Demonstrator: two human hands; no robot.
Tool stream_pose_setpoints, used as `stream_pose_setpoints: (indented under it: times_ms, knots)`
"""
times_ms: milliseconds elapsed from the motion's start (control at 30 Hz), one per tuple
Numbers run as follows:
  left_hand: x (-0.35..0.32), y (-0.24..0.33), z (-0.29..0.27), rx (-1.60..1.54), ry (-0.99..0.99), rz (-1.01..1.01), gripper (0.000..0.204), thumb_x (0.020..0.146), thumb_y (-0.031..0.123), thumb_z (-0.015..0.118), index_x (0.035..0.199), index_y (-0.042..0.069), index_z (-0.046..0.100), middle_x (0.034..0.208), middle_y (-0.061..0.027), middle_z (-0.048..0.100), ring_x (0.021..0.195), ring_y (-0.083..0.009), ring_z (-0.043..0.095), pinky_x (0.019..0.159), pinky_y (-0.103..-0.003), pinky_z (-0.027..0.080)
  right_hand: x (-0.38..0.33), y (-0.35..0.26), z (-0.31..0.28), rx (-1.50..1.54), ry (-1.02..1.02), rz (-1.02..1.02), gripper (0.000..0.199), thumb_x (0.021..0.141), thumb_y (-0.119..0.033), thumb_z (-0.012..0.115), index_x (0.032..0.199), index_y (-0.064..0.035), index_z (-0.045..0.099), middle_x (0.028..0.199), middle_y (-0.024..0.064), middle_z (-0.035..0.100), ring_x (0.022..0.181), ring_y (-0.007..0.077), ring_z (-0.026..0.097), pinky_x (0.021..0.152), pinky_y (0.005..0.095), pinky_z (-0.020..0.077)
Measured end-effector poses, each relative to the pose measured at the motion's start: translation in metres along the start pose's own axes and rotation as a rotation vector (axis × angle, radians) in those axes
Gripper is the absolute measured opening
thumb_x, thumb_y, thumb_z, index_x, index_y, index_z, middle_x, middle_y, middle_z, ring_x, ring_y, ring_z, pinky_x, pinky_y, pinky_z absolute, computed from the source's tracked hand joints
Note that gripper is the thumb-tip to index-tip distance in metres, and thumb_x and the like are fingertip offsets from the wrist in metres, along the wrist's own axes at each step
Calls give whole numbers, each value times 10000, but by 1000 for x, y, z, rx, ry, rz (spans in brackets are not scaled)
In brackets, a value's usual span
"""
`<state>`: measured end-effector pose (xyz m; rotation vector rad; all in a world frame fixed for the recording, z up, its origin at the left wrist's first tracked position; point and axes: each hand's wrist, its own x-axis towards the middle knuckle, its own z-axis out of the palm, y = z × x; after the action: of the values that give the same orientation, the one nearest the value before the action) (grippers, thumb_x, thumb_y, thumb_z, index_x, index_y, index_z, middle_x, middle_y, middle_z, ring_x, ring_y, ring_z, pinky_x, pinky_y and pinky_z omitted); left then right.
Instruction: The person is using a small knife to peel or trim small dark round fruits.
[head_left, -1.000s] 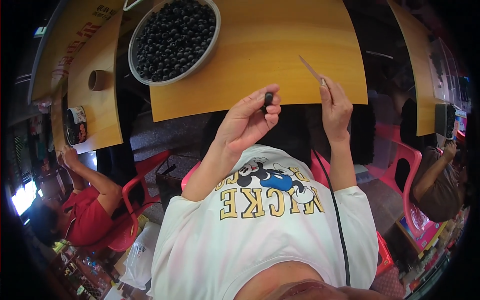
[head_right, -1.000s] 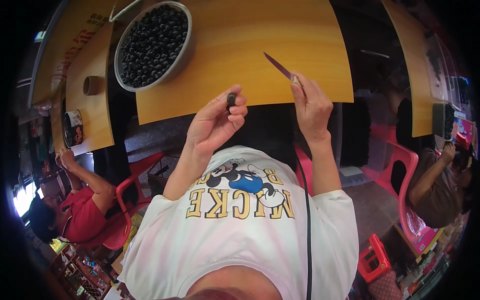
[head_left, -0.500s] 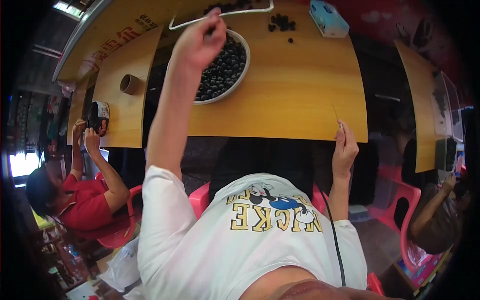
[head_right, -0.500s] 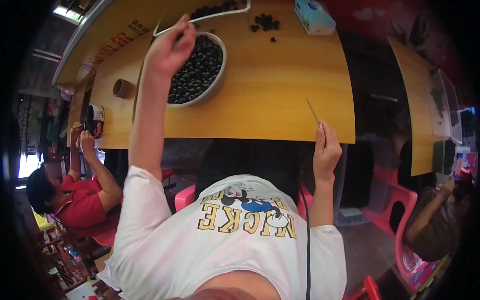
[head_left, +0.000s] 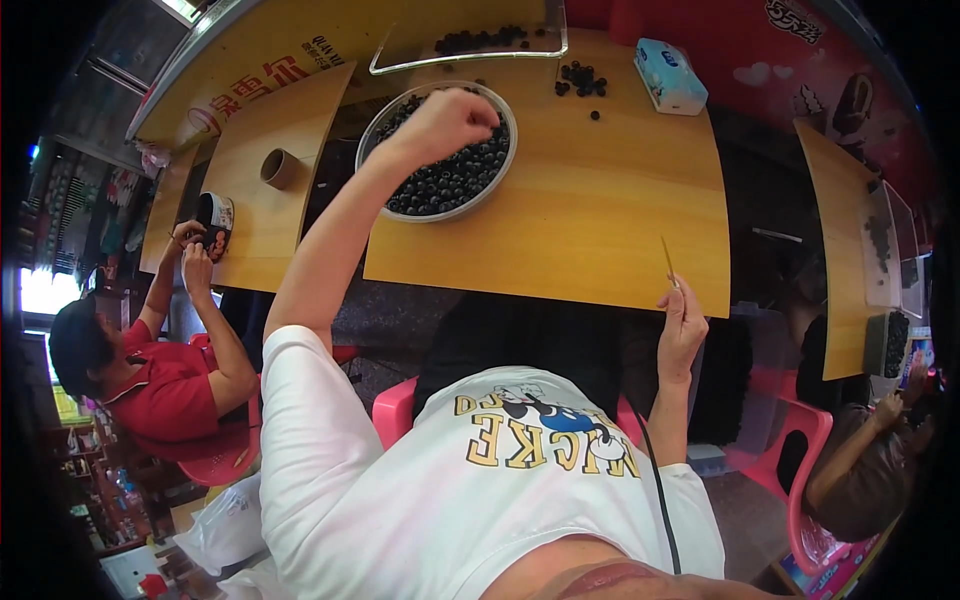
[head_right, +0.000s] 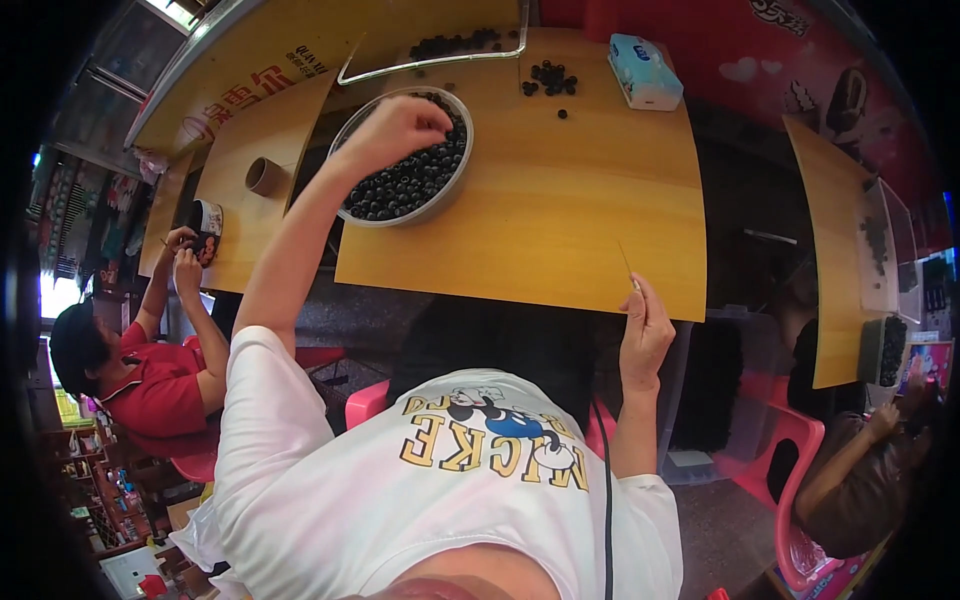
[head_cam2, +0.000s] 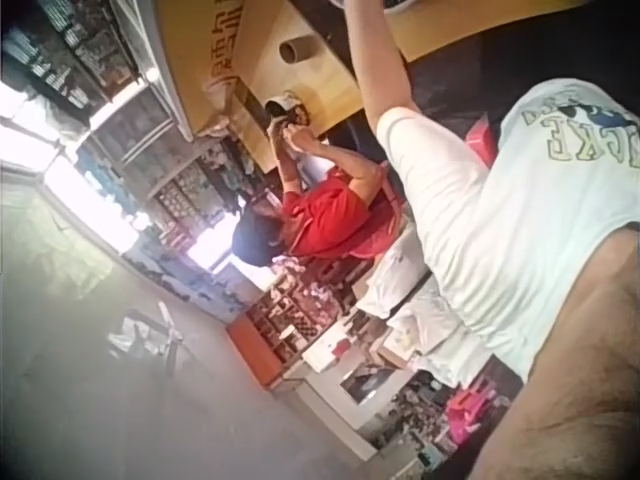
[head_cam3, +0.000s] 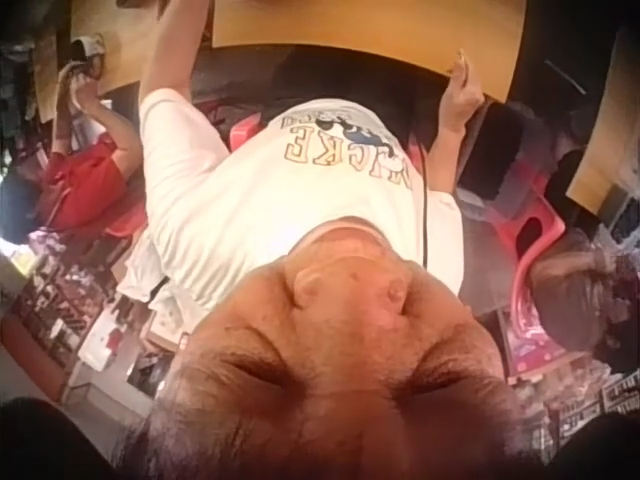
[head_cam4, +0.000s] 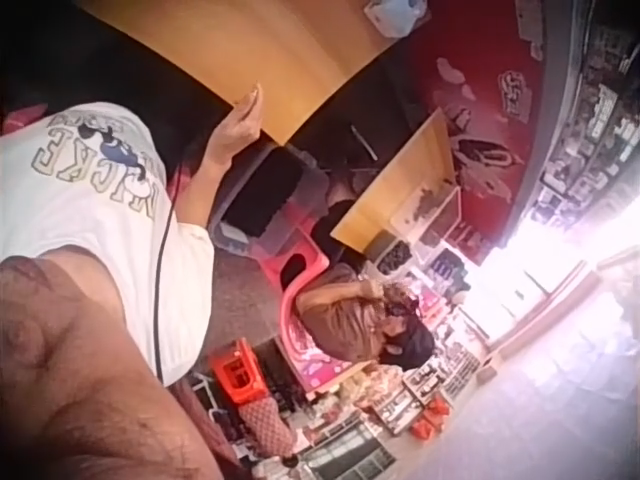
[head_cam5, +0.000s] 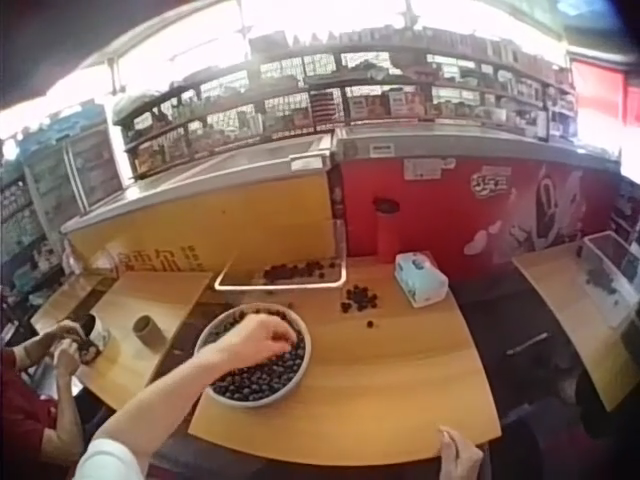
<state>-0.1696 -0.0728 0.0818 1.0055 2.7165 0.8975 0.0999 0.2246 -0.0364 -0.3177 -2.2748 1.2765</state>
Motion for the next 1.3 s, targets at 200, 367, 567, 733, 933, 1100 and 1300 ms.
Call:
stream_pose_setpoints:
  times_ms: [200, 367, 567, 733, 933, 1100, 1300]
  knots:
    - [-11, -16, 19, 291, -92, 158, 159, 781, -17, 620, 937, 1, 642, 996, -114, 589, 961, -302, 584, 820, -375, 478, -2, -12, 7, 86, -35, 3, 290, 979, -204, 513, 1083, 34, 642, 681, 12, 532, 633, 75, 465, 560, 228, 366]
    - [-14, -15, 13, 254, -111, 202, 149, 782, 10, 642, 930, 7, 631, 990, -102, 589, 995, -289, 568, 832, -371, 474, 1, -22, 7, 59, -85, -38, 274, 973, -189, 518, 1074, 33, 644, 685, 25, 541, 638, 89, 487, 578, 229, 384]
    - [-24, -11, 11, 148, -15, 177, 165, 793, 31, 669, 947, 2, 619, 981, -79, 628, 947, -240, 609, 812, -323, 494, 8, -33, 12, 68, -165, -92, 242, 956, -158, 539, 1062, 30, 648, 690, 37, 556, 645, 101, 516, 597, 234, 407]
    - [-51, 41, 20, -711, 123, -45, 149, 834, 22, 671, 979, -4, 648, 933, -77, 692, 841, -123, 654, 774, -262, 530, 19, -44, 14, 123, -145, -86, 202, 908, -99, 601, 1073, 7, 647, 713, 28, 567, 643, 97, 512, 588, 228, 409]
    - [-98, 93, 111, -1721, 74, -258, 158, 862, -6, 616, 1017, -21, 644, 951, -119, 683, 848, -187, 672, 781, -298, 558, 34, -85, 31, 92, -206, -405, 348, 731, 65, 699, 1051, -72, 686, 717, 58, 591, 597, 132, 532, 534, 236, 407]
    - [-103, 112, 138, -1894, 91, -333, 153, 899, 42, 594, 1041, -3, 631, 984, -116, 666, 890, -191, 666, 806, -311, 564, 38, -98, 41, 22, -183, -538, 373, 655, 39, 731, 1010, -73, 706, 686, 56, 589, 573, 174, 566, 498, 269, 429]
    - [-108, 113, 145, -2140, -42, -293, 172, 907, 77, 601, 1069, 23, 623, 969, -110, 665, 857, -184, 662, 775, -309, 563, 32, -90, 43, -4, 16, -804, 290, 649, -36, 769, 931, -73, 715, 656, 36, 593, 536, 167, 566, 477, 270, 429]
